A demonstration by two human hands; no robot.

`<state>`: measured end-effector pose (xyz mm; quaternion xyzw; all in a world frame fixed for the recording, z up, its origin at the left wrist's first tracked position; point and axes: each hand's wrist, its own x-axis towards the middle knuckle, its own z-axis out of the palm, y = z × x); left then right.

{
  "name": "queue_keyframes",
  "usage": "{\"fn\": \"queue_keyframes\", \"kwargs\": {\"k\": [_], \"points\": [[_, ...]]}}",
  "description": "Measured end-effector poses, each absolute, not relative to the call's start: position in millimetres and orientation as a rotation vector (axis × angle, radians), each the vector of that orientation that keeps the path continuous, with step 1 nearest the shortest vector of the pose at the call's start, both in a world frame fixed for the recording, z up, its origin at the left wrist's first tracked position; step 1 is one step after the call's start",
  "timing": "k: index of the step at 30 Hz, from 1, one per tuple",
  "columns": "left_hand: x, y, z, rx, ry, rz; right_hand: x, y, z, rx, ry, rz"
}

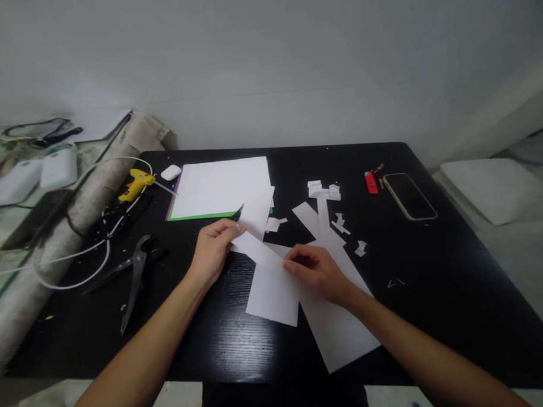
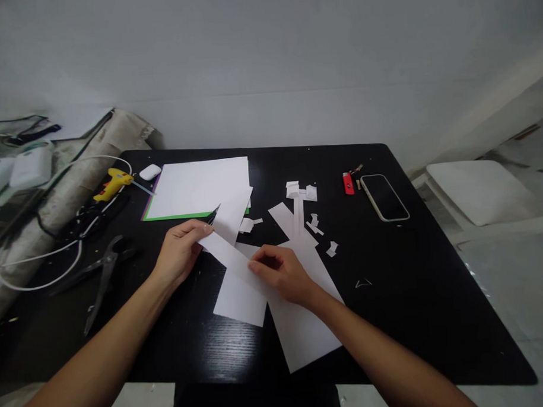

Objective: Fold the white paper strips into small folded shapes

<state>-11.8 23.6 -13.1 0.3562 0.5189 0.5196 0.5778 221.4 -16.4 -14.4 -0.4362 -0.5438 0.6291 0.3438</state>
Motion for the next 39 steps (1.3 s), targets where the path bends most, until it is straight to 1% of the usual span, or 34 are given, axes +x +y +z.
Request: {"fn": "queue_keyframes", "kwargs": {"k": [7, 12, 19, 28, 34, 39], "points": [[-8, 20, -16, 0.927, 1.199, 1.12, 221, -18, -17, -1.101, -1.433, 1.676], [3, 8, -15, 1.04, 1.152, 1.006, 220, -18, -17, -1.113, -1.424, 1.641], [5, 5, -14, 1.003, 1.109, 0.951, 220, -18, -17, -1.053, -1.389, 1.709], [23, -7, -9, 1.115, 1.087, 0.826, 218, -18, -22, -1.133, -1.474, 1.593], [13, 0, -14, 1.114, 1.201, 0.967, 220, -17, -20, -1.156, -1.496, 1.591], [-3, 15, -15, 0.883, 1.219, 1.214, 221, -17, -16, -1.133, -1.444, 1.654]]}}
